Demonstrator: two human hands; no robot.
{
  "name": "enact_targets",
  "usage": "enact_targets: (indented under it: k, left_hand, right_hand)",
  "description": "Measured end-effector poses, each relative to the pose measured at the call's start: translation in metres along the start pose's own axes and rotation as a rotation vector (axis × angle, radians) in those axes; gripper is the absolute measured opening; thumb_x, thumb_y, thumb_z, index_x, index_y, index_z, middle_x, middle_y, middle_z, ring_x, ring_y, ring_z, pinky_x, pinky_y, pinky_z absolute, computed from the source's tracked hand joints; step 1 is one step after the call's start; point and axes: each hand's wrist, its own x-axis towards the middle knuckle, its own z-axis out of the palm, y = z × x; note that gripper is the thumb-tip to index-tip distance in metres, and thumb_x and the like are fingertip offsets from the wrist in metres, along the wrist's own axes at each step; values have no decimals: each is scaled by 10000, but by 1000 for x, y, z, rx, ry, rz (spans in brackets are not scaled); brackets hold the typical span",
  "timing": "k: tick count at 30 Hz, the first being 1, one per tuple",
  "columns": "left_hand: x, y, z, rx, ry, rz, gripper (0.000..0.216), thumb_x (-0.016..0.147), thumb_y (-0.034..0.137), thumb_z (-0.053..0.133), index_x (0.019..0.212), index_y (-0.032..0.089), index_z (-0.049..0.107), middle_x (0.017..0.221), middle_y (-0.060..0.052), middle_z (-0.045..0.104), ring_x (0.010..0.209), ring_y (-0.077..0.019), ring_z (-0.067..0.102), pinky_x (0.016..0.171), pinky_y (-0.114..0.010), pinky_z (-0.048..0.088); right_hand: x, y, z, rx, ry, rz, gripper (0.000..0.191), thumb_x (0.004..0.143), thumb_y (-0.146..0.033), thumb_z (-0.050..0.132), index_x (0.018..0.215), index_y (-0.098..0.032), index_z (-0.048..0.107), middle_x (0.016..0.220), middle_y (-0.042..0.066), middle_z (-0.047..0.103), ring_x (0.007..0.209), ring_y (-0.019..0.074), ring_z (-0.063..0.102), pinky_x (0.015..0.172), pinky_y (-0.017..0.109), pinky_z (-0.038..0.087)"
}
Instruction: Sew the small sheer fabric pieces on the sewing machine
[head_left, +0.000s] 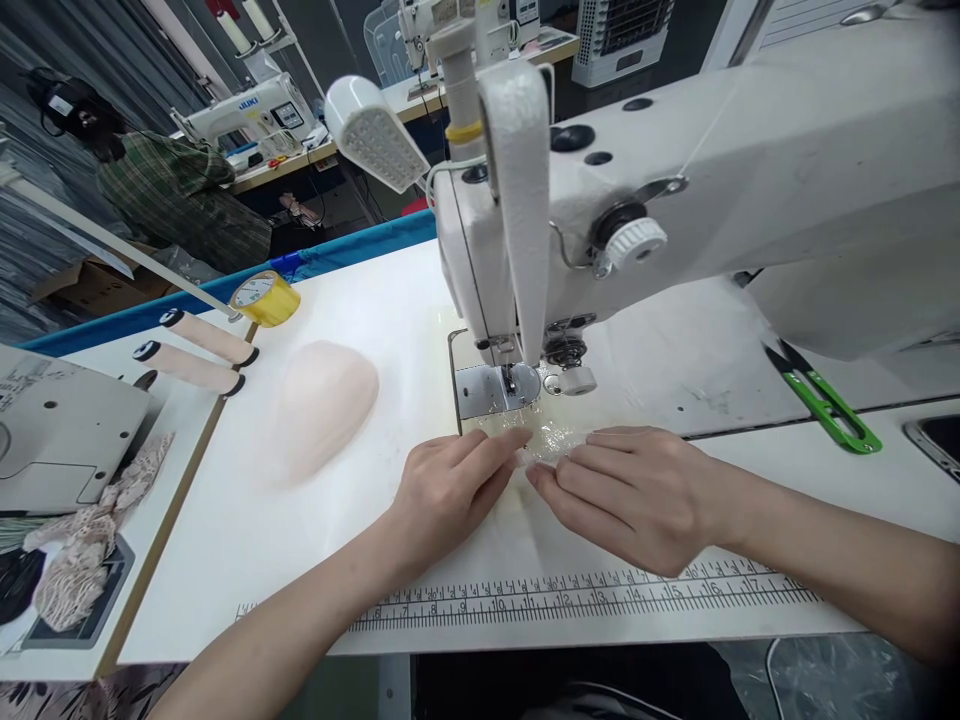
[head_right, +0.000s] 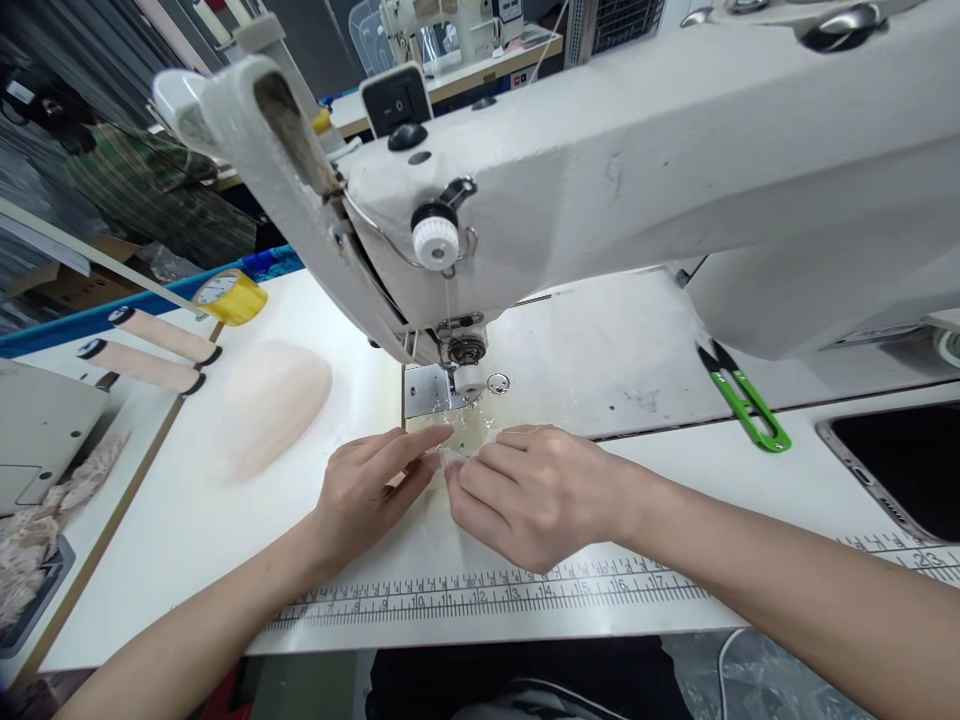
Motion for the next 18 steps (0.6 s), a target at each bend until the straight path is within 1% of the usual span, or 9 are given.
enact_targets:
  k: [2, 4, 6, 9, 11, 13, 15, 16, 18]
  left_hand:
    - [0, -1, 0, 6, -11, 24, 228, 927, 109, 526, 1131, 166, 611, 626, 46, 565, 515, -77, 500, 481, -193, 404]
    - [-1, -1, 1, 2, -2, 30, 165, 923, 126, 547, 1053, 158, 644, 634, 33, 580, 530, -80, 525, 483, -193, 414]
    - [0, -1, 1, -12, 22, 2, 105, 922, 143, 558, 954, 148, 658, 633, 26, 599, 531, -77, 543, 487, -187, 429]
    - [1, 2, -1, -73, 14, -66, 108, 919, 148, 562, 890, 150, 666, 616, 25, 611, 527, -74, 550, 487, -183, 433]
    - [3, 5, -4, -191, -74, -163, 93, 900, 162, 598, 858, 165, 681, 641, 24, 638, 541, -74, 563, 492, -183, 432]
    - [4, 8, -6, -345, -210, -290, 70, 874, 201, 647, 826, 197, 696, 662, 38, 655, 544, -70, 562, 489, -184, 417]
    - [5, 10, -5, -425, -314, -371, 60, 861, 247, 675, 813, 231, 708, 657, 55, 650, 547, -72, 553, 528, -208, 416]
    - [5, 10, -3, -413, -332, -376, 63, 862, 260, 676, 813, 242, 710, 650, 58, 643, 561, -79, 553, 574, -232, 422]
    - [5, 8, 3, -312, -304, -339, 99, 875, 247, 656, 787, 248, 701, 640, 57, 629, 608, -102, 561, 676, -290, 411]
  right_hand:
    - [0, 0, 1, -5, -5, -4, 231, 930, -102, 395, 929, -149, 621, 698, 15, 593, 604, 139, 513, 504, 300, 418]
    - [-1, 0, 1, -11, -2, -7, 237, 927, -98, 395, 925, -150, 626, 692, 12, 592, 594, 136, 502, 497, 299, 412]
    - [-1, 0, 0, -12, 1, -13, 239, 923, -93, 400, 921, -147, 633, 686, 12, 595, 589, 135, 497, 491, 299, 403]
    - [2, 2, -6, 33, 3, 18, 264, 932, -88, 393, 880, -163, 641, 661, 6, 603, 570, 127, 501, 487, 296, 382]
    - [7, 5, -14, 140, -43, 131, 282, 944, -96, 397, 833, -189, 639, 609, -22, 586, 516, 108, 477, 461, 282, 346]
    - [14, 9, -23, 369, -155, 315, 260, 946, -124, 437, 804, -206, 639, 576, -54, 573, 471, 82, 461, 446, 254, 333]
    - [20, 14, -30, 629, -279, 506, 201, 931, -164, 503, 802, -212, 651, 594, -70, 596, 475, 62, 494, 463, 219, 359]
    - [22, 17, -31, 720, -321, 582, 182, 922, -180, 528, 800, -214, 659, 615, -72, 615, 494, 57, 521, 484, 207, 377]
    - [23, 20, -27, 757, -362, 673, 170, 915, -206, 550, 804, -219, 678, 647, -66, 643, 534, 67, 558, 516, 208, 391]
